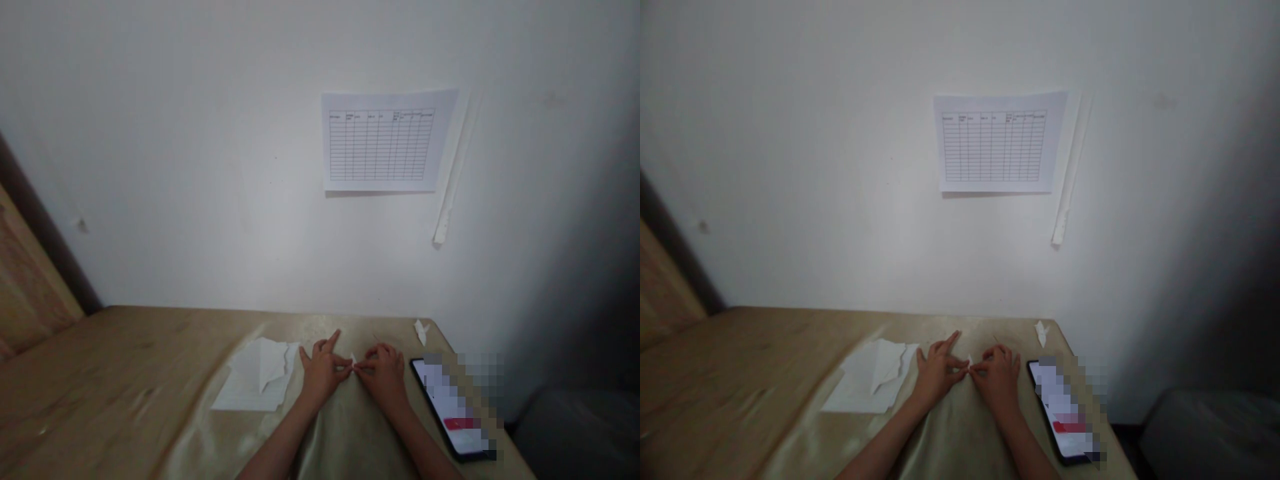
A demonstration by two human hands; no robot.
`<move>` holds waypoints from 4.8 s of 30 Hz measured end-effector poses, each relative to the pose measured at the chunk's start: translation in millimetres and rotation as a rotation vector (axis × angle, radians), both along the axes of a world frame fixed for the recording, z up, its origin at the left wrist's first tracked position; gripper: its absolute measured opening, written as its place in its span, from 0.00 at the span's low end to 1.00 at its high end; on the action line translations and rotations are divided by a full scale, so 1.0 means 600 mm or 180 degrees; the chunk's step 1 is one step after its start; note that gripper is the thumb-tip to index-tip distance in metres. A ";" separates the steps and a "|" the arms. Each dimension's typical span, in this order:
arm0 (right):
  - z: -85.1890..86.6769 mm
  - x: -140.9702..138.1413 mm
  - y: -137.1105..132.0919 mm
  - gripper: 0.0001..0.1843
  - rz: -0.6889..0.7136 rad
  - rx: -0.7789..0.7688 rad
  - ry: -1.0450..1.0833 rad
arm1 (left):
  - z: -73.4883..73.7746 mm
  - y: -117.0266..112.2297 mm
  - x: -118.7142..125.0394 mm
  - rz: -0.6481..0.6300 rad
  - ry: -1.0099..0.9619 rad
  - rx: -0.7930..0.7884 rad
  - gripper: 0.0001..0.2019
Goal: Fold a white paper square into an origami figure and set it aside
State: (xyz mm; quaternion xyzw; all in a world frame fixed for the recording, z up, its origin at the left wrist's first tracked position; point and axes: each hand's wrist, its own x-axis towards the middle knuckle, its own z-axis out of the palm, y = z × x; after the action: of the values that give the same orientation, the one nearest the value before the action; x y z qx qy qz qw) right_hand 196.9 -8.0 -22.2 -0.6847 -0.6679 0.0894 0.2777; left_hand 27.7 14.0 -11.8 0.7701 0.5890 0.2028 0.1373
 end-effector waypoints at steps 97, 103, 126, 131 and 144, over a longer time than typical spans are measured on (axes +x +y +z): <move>-0.023 0.008 0.005 0.13 0.0184 0.0018 -0.0176 | -0.022 0.004 -0.003 -0.0090 0.0364 0.0161 0.15; -0.025 0.010 0.006 0.11 0.0204 0.0162 -0.0154 | -0.008 0.001 -0.007 -0.0051 0.0195 0.0065 0.12; -0.028 0.017 0.018 0.08 0.0420 0.0747 0.0361 | -0.011 0.001 -0.007 0.0211 -0.0554 0.0702 0.13; -0.026 0.017 0.015 0.10 0.0558 0.0847 0.0686 | -0.007 -0.003 -0.001 0.0119 -0.0625 0.0559 0.03; -0.004 0.001 -0.004 0.05 0.0916 0.0481 0.1153 | -0.015 -0.005 0.004 0.0185 -0.0844 0.0552 0.04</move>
State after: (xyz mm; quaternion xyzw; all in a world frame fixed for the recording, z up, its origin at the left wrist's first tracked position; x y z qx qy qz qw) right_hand 197.2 -10.6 -24.5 -0.5326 -0.7026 0.1991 0.4278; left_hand 29.9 11.1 -20.8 0.7282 0.5681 0.3567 0.1410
